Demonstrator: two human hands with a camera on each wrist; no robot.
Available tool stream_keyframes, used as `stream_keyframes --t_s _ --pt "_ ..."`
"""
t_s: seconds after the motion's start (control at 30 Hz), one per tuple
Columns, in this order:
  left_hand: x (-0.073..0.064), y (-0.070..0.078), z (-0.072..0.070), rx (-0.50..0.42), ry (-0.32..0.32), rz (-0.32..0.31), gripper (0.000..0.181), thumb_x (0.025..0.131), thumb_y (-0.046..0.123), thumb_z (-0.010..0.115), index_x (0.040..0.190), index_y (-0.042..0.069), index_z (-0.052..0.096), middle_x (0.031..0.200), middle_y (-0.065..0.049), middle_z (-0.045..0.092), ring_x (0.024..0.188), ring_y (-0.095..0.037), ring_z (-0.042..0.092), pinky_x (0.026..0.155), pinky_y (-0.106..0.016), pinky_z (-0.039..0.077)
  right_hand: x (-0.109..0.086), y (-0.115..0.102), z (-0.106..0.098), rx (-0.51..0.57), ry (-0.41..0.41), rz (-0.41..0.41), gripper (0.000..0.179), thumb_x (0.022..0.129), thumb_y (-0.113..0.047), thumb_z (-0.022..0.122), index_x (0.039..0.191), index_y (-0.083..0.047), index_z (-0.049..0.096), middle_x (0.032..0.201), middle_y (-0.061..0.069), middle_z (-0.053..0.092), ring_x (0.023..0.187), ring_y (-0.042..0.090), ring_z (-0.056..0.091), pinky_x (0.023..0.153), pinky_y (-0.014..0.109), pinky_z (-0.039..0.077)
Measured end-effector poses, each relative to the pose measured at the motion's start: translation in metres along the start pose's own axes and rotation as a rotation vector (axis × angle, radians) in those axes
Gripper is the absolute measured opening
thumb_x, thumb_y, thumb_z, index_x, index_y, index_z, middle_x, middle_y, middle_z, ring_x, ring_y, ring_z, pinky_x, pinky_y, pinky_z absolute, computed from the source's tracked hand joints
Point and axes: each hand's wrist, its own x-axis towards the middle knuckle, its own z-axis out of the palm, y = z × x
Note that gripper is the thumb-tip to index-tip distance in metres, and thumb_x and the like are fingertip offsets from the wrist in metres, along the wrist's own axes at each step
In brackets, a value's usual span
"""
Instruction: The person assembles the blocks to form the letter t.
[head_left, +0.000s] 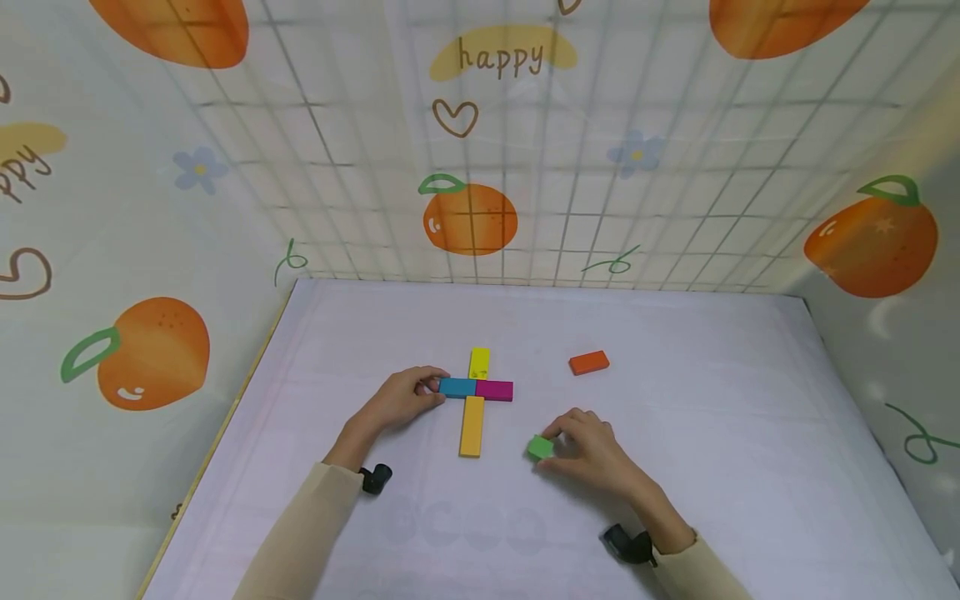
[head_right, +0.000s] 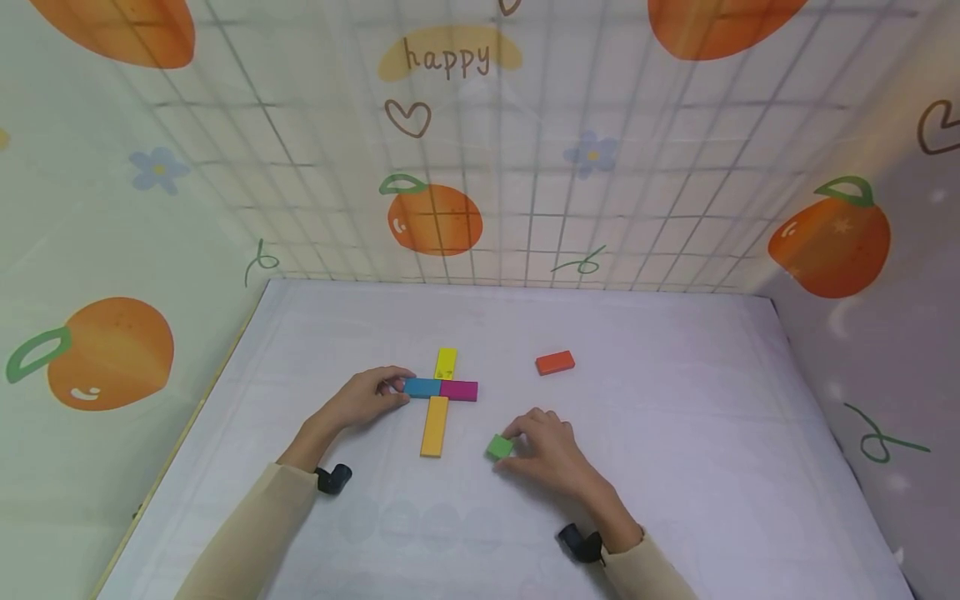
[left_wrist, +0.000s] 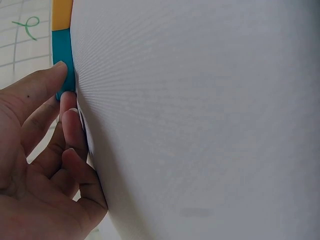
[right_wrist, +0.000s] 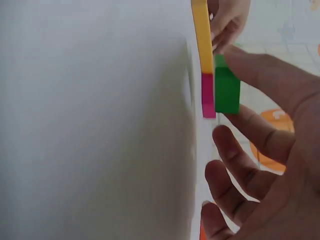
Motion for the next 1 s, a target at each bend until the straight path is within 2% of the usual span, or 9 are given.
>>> stream_keyframes --t_s 0.17,0.4,0.67,1.0 --pt "0.001 -0.001 0.0 0.005 0.003 -0.001 0.034 0.092 0.02 0.075 0.126 0.02 0.068 0.098 0.005 0.062 0.086 -0.018 0.052 0.076 -0.034 0.045 0.003 -0.01 0.01 -0.001 0.003 0.012 0.032 0.075 -0.029 0.089 0.1 -0.026 0.069 0.101 -0.009 0.06 0.098 0.016 0.05 0.081 0.041 0.034" --pt "0.001 -0.001 0.001 0.015 0.006 0.003 0.034 0.092 0.02 0.075 0.126 0.02 0.069 0.097 0.005 0.062 0.086 -0.017 0.052 0.075 -0.034 0.044 0.007 -0.022 0.022 0.0 0.012 -0.015 0.032 0.075 -0.03 0.09 0.098 -0.025 0.069 0.099 -0.009 0.059 0.097 0.014 0.049 0.079 0.04 0.034" --pt "0.001 -0.002 0.001 0.008 0.003 0.001 0.034 0.092 0.02 0.075 0.125 0.02 0.069 0.097 0.005 0.061 0.086 -0.018 0.052 0.076 -0.034 0.045 0.013 -0.032 0.033 -0.003 -0.029 -0.015 0.031 0.076 -0.032 0.089 0.098 -0.024 0.069 0.099 -0.01 0.058 0.097 0.013 0.048 0.079 0.04 0.034" --pt "0.002 -0.003 0.001 0.008 0.004 0.004 0.034 0.092 0.021 0.075 0.125 0.021 0.069 0.097 0.005 0.062 0.085 -0.017 0.053 0.075 -0.034 0.045 0.018 -0.041 0.044 0.006 -0.09 0.031 0.033 0.076 -0.037 0.088 0.1 -0.025 0.068 0.1 -0.009 0.058 0.099 0.013 0.047 0.082 0.041 0.036"
